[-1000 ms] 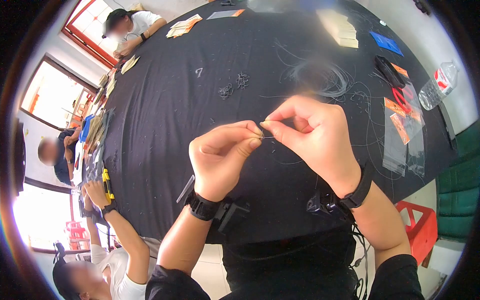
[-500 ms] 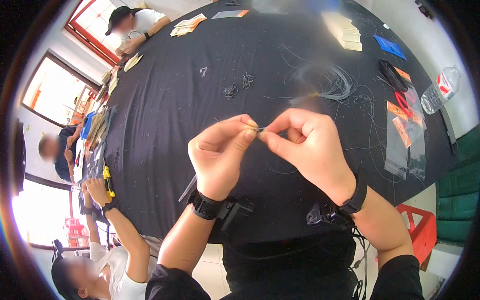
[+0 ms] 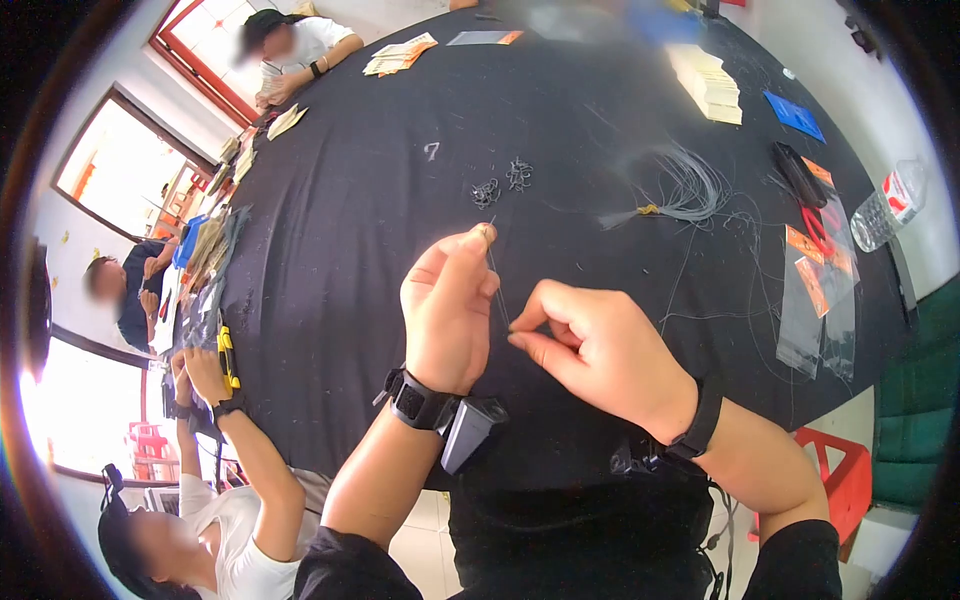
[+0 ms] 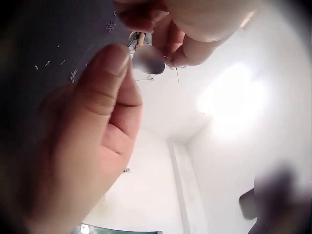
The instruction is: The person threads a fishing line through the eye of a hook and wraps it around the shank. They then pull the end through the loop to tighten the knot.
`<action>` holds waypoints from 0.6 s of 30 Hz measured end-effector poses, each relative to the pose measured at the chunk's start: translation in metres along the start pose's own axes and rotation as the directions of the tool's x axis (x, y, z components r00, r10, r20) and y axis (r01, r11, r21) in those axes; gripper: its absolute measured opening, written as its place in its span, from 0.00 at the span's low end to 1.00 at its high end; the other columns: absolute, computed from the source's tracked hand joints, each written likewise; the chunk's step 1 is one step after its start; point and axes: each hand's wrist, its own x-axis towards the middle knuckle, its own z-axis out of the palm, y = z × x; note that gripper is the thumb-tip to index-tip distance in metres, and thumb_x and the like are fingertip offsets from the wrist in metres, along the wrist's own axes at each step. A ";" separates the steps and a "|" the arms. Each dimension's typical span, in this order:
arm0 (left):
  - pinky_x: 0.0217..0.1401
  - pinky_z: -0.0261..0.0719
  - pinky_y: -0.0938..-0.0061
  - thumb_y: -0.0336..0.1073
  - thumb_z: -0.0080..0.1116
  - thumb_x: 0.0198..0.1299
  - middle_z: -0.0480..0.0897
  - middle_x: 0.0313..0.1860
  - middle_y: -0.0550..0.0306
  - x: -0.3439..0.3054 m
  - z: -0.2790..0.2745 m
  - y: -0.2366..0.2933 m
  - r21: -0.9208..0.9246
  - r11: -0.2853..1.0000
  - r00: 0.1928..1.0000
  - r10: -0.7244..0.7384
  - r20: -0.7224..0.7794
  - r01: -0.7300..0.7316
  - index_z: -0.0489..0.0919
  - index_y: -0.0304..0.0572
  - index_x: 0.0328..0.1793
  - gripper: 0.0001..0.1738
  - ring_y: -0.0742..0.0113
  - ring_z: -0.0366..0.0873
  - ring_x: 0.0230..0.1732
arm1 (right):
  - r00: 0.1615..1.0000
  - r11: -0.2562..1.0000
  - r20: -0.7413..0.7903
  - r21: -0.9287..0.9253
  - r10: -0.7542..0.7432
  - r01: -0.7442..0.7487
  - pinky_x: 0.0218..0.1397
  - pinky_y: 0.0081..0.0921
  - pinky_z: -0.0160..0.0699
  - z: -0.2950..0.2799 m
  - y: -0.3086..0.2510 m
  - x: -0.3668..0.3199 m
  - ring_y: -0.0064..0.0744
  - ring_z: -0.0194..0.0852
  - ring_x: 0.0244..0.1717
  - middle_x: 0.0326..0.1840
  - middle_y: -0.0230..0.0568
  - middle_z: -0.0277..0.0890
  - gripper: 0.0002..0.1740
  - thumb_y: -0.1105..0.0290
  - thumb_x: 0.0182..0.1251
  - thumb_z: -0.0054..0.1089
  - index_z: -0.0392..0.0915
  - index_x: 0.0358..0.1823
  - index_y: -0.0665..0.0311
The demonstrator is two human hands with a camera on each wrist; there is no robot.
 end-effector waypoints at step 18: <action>0.51 0.83 0.83 0.32 0.60 0.69 0.84 0.48 0.61 -0.001 0.001 0.008 -0.294 0.943 0.988 -0.143 0.061 0.155 0.82 0.40 0.47 0.06 0.81 0.81 0.41 | 0.835 0.721 0.322 0.422 0.447 -0.549 0.43 0.23 0.82 -0.011 0.010 0.004 0.26 0.84 0.38 0.52 0.38 0.84 0.14 0.70 0.77 0.51 0.79 0.56 0.68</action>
